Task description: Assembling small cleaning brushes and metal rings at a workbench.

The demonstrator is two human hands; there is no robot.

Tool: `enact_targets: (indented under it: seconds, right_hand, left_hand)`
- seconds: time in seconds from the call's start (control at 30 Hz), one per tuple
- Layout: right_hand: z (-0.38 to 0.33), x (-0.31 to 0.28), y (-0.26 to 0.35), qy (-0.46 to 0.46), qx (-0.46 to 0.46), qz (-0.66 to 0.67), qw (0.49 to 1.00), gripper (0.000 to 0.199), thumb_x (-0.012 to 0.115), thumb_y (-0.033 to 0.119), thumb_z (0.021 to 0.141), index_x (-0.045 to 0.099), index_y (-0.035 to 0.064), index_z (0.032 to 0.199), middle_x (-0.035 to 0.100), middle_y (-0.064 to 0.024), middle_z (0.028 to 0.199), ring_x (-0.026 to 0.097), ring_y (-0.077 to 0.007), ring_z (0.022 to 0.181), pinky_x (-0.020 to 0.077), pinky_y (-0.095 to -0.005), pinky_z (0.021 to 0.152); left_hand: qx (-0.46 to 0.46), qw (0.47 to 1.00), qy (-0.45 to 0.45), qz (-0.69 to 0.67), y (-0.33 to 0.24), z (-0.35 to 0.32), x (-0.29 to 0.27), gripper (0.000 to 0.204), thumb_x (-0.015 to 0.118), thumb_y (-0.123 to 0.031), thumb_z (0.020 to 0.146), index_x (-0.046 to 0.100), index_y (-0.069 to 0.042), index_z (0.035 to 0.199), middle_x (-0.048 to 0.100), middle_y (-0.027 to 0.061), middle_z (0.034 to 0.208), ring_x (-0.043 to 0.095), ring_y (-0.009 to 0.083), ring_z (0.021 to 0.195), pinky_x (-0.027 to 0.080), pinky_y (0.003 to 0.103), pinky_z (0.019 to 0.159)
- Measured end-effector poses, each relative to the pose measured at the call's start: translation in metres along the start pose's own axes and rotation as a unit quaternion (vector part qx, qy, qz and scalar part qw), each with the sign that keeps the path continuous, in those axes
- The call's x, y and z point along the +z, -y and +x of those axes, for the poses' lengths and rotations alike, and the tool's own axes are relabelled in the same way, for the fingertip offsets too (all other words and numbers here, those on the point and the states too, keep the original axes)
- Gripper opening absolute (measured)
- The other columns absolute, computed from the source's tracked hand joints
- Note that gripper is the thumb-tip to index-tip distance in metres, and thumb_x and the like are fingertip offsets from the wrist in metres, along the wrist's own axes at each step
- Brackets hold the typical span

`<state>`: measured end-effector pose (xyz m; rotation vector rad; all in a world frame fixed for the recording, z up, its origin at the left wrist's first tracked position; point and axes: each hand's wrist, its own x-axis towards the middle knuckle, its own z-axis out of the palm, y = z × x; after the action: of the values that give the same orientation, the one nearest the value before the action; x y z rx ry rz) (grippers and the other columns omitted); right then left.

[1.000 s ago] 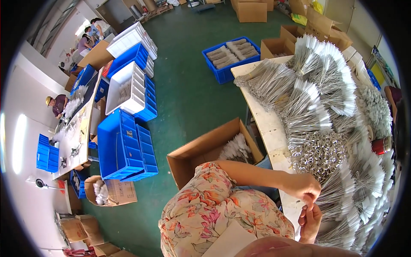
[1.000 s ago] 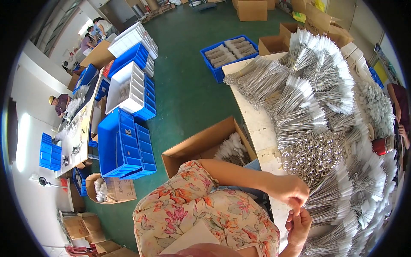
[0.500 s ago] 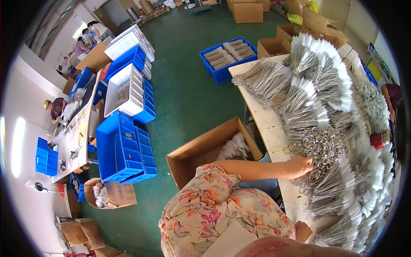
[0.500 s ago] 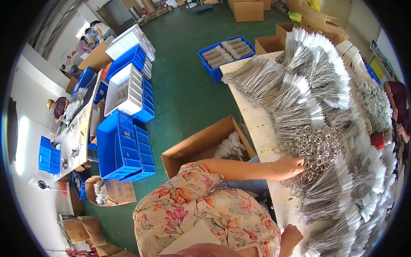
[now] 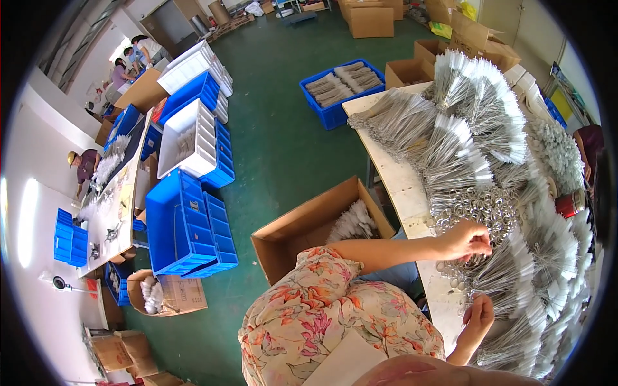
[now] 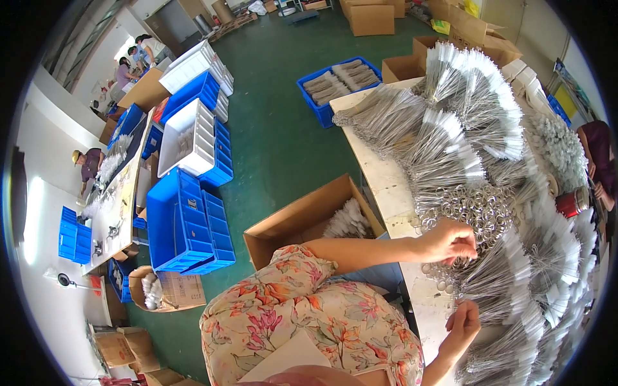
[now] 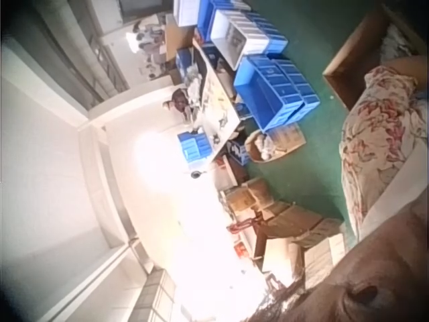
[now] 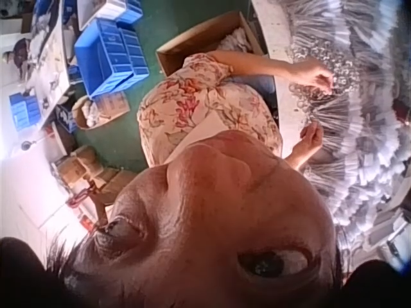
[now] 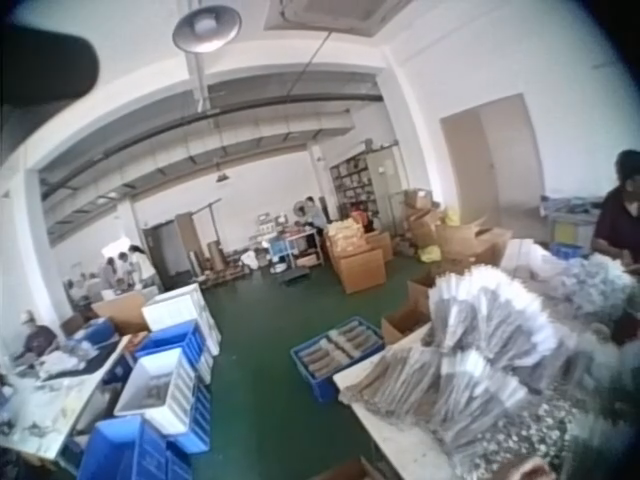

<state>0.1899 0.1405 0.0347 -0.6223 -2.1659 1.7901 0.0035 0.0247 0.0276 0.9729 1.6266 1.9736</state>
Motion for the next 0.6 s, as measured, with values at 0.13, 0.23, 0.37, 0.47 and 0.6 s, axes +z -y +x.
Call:
enact_targets:
  seconds: [0.13,0.23,0.37,0.47,0.6]
  right_hand:
    - [0.018,0.024,0.018,-0.038,-0.051,0.090,0.994,0.020,0.050,0.018,0.091,0.060,0.0006,0.092,0.052,0.0041,0.070,0.028,0.0006,0.045,0.0170,-0.0170,0.039]
    - [0.022,0.030,0.014,0.020,-0.040,0.148,0.988,0.021,0.050,0.018,0.092,0.060,0.0001,0.099,0.053,0.0036,0.075,0.029,0.0007,0.046,0.0186,-0.0160,0.040]
    - [0.021,0.042,0.016,0.001,-0.024,0.187,0.982,0.019,0.049,0.015,0.092,0.059,0.0003,0.098,0.049,0.0041,0.068,0.028,0.0003,0.046,0.0179,-0.0161,0.041]
    - [0.022,0.041,0.007,-0.025,-0.035,0.172,0.984,0.019,0.049,0.015,0.092,0.060,0.0003,0.095,0.047,0.0043,0.066,0.028,0.0000,0.047,0.0178,-0.0167,0.041]
    - [0.023,0.042,0.008,-0.062,-0.097,0.112,0.987,0.019,0.049,0.015,0.092,0.060,0.0003,0.093,0.051,0.0023,0.072,0.029,-0.0003,0.047,0.0192,-0.0171,0.041]
  left_hand:
    - [-0.021,0.996,0.011,-0.085,-0.008,-0.010,0.020,0.015,0.068,-0.011,0.078,0.060,-0.001,0.073,0.057,0.0021,0.056,0.045,0.0038,0.038,0.032,0.021,0.033]
    - [0.082,0.995,-0.034,-0.052,0.008,-0.013,0.027,0.014,0.067,-0.012,0.080,0.060,-0.001,0.076,0.057,-0.0003,0.059,0.045,0.0013,0.044,0.033,0.020,0.036]
    - [-0.050,0.992,-0.005,-0.116,0.005,-0.020,0.022,0.013,0.065,-0.012,0.081,0.059,-0.001,0.076,0.058,0.0003,0.061,0.047,0.0018,0.046,0.036,0.020,0.038]
    - [-0.062,0.988,0.011,-0.144,0.007,-0.021,0.020,0.012,0.063,-0.012,0.082,0.059,-0.001,0.080,0.059,0.0022,0.063,0.051,0.0040,0.047,0.041,0.021,0.040]
    - [-0.153,0.934,0.031,-0.321,-0.004,-0.026,0.015,0.010,0.061,-0.010,0.083,0.058,-0.001,0.087,0.061,0.0062,0.071,0.059,0.0091,0.056,0.049,0.023,0.048]
